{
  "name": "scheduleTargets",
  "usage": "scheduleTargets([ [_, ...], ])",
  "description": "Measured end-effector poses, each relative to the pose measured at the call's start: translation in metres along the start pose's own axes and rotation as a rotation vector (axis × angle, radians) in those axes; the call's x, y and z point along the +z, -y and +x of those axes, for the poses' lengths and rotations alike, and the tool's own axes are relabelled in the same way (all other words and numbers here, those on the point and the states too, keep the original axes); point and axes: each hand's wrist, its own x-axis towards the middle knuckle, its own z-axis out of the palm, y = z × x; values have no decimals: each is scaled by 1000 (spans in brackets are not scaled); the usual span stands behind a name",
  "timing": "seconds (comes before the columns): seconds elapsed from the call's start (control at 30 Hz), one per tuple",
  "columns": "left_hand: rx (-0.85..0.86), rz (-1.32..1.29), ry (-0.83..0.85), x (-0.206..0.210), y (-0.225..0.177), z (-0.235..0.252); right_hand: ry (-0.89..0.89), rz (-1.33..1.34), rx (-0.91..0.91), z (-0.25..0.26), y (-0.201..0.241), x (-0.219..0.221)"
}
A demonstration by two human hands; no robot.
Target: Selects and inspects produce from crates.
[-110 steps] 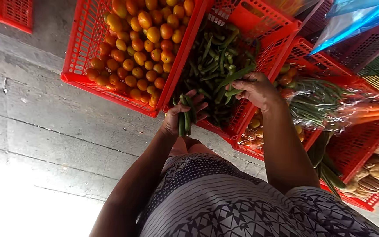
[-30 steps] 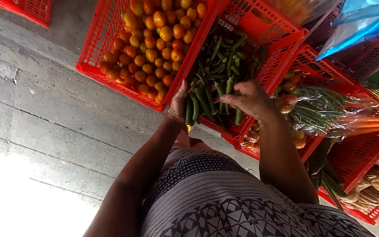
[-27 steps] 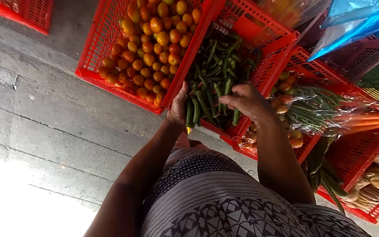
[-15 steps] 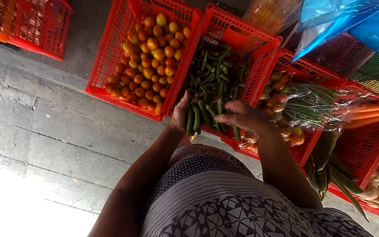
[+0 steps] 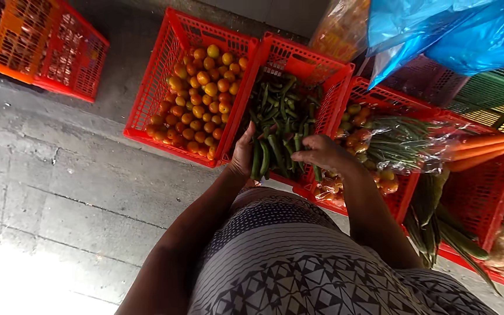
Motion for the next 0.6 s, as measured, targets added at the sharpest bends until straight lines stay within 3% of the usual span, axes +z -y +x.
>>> scheduleTargets([
  [0.23, 40, 4, 41, 8, -1, 4, 187, -71, -103, -16, 10, 2],
  [0.43, 17, 34, -26, 8, 2, 9, 109, -146, 16, -12, -3, 1],
  [0.6, -31, 45, -34, 14, 5, 8, 116, -75, -26, -25, 2, -7],
])
